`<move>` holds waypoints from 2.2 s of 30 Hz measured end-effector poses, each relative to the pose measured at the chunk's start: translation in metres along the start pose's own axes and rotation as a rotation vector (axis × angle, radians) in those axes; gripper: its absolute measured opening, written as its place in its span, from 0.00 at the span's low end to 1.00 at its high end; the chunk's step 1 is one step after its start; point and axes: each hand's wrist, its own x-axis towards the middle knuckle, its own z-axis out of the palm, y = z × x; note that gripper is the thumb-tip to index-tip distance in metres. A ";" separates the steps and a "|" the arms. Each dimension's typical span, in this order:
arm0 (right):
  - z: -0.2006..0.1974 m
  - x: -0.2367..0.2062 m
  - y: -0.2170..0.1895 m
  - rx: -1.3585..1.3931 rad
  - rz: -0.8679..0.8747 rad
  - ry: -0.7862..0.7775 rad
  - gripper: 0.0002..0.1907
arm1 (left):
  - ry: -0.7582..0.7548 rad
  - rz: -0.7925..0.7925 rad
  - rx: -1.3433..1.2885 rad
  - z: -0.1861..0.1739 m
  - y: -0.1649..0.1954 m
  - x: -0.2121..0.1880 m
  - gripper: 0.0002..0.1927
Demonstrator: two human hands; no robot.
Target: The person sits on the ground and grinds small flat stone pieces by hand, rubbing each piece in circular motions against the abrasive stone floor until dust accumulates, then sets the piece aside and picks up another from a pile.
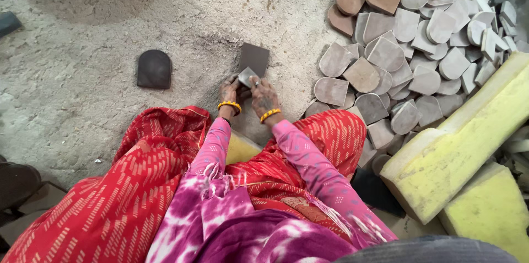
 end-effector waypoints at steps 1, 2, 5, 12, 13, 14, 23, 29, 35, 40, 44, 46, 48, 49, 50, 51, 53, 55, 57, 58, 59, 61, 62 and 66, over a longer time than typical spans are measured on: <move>-0.001 0.001 0.000 0.007 0.024 -0.019 0.28 | -0.001 -0.002 0.034 0.001 0.001 -0.001 0.14; -0.001 0.003 0.001 0.012 0.044 -0.034 0.28 | -0.004 0.002 0.062 0.002 0.002 -0.002 0.15; -0.002 0.008 0.002 0.002 0.020 -0.007 0.29 | 0.034 -0.015 0.098 0.006 0.006 -0.002 0.15; -0.008 0.016 0.014 -0.025 0.292 0.059 0.22 | 0.060 -0.077 0.179 0.007 0.010 -0.002 0.17; -0.009 0.016 0.017 0.067 0.340 0.076 0.21 | 0.081 -0.068 0.189 0.008 0.009 -0.001 0.18; -0.009 0.017 0.019 0.159 0.384 0.088 0.21 | 0.107 -0.061 0.195 0.008 0.008 -0.001 0.19; -0.006 0.007 0.010 0.109 0.251 0.109 0.28 | 0.268 -0.144 0.349 0.020 0.011 0.010 0.30; -0.001 0.005 0.000 -0.050 0.057 0.088 0.32 | 0.274 0.185 1.070 0.024 0.014 0.017 0.30; -0.003 0.013 0.025 -0.083 0.371 0.092 0.28 | 0.222 -0.189 0.516 0.024 0.011 0.013 0.24; -0.004 0.018 0.054 0.258 0.827 0.279 0.17 | -0.101 -0.452 0.915 0.016 0.012 0.014 0.22; -0.002 0.023 0.066 0.569 1.162 0.393 0.16 | 0.098 0.138 1.062 0.020 0.015 0.021 0.17; 0.000 0.024 0.066 0.684 1.237 0.485 0.18 | 0.092 0.559 1.572 0.032 0.017 0.029 0.17; 0.002 0.025 0.064 0.721 1.267 0.525 0.20 | 0.115 0.791 1.891 0.049 0.019 0.035 0.26; 0.004 0.025 0.063 0.702 1.262 0.522 0.21 | 0.103 0.783 1.923 0.059 0.019 0.037 0.35; 0.005 0.025 0.061 0.680 1.257 0.523 0.22 | 0.087 0.777 1.955 0.068 0.018 0.038 0.43; 0.007 0.025 0.060 0.656 1.224 0.533 0.22 | 0.121 0.738 1.998 0.076 0.017 0.038 0.46; 0.009 0.025 0.058 0.608 1.164 0.542 0.22 | 0.190 0.644 2.088 0.086 0.011 0.034 0.51; 0.012 0.024 0.058 0.552 1.131 0.553 0.23 | 0.247 0.429 2.149 0.087 0.010 0.034 0.43; 0.014 0.024 0.058 0.557 1.142 0.533 0.23 | 0.297 0.298 2.053 0.079 0.012 0.037 0.38; 0.015 0.023 0.058 0.589 1.168 0.514 0.23 | 0.315 0.282 1.929 0.072 0.017 0.041 0.36; 0.015 0.023 0.059 0.619 1.192 0.492 0.23 | 0.333 0.263 1.804 0.063 0.022 0.044 0.34; 0.015 0.023 0.060 0.597 1.140 0.501 0.22 | 0.233 0.106 1.679 0.046 0.036 0.050 0.25; 0.014 0.024 0.060 0.587 1.112 0.507 0.22 | 0.185 0.033 1.613 0.037 0.040 0.050 0.21; 0.010 0.026 0.057 0.728 0.967 0.565 0.19 | 0.180 0.019 0.524 0.013 0.036 0.028 0.21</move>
